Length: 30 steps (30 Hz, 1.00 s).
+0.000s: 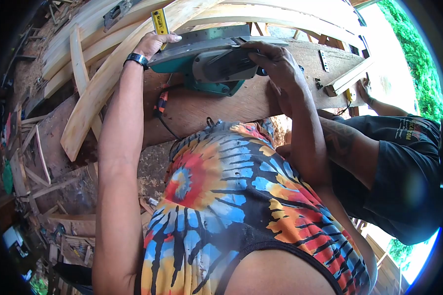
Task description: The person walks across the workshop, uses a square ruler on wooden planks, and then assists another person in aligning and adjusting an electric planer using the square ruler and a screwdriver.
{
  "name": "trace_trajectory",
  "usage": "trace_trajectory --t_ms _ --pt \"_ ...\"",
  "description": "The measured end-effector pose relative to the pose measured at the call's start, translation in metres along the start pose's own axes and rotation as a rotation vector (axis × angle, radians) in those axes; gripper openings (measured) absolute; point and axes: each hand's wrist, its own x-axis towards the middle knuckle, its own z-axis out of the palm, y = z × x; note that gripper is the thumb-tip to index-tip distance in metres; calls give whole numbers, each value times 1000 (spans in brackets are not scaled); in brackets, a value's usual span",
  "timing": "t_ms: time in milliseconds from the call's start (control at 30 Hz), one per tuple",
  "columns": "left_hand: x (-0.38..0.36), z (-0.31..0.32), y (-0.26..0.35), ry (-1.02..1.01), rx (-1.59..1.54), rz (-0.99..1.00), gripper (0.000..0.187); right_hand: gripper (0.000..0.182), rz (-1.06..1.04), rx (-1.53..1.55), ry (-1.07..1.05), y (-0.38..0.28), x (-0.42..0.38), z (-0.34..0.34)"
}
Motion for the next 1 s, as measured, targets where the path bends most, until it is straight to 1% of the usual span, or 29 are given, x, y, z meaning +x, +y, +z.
trace_trajectory --t_ms 100,200,400,500,700,800,900,1000 --pt "-2 2 2 26 37 1 38 29 -50 10 3 8 2 1" --pt "-2 3 1 41 27 -6 37 25 7 27 12 1 0 1" --pt "-4 4 5 37 15 -10 41 26 -2 -3 -3 -1 2 -1" --pt "0 0 -3 69 25 -13 43 30 61 -8 -36 -4 1 -3" --pt "-1 1 3 43 41 -37 47 29 4 -43 12 3 2 -1" --pt "3 -2 -5 69 58 -20 48 29 -77 78 53 10 3 4" --pt "-2 3 0 114 88 -15 45 29 -59 46 44 8 3 2" --pt "-2 2 1 93 75 -2 47 29 -63 40 50 7 2 2"
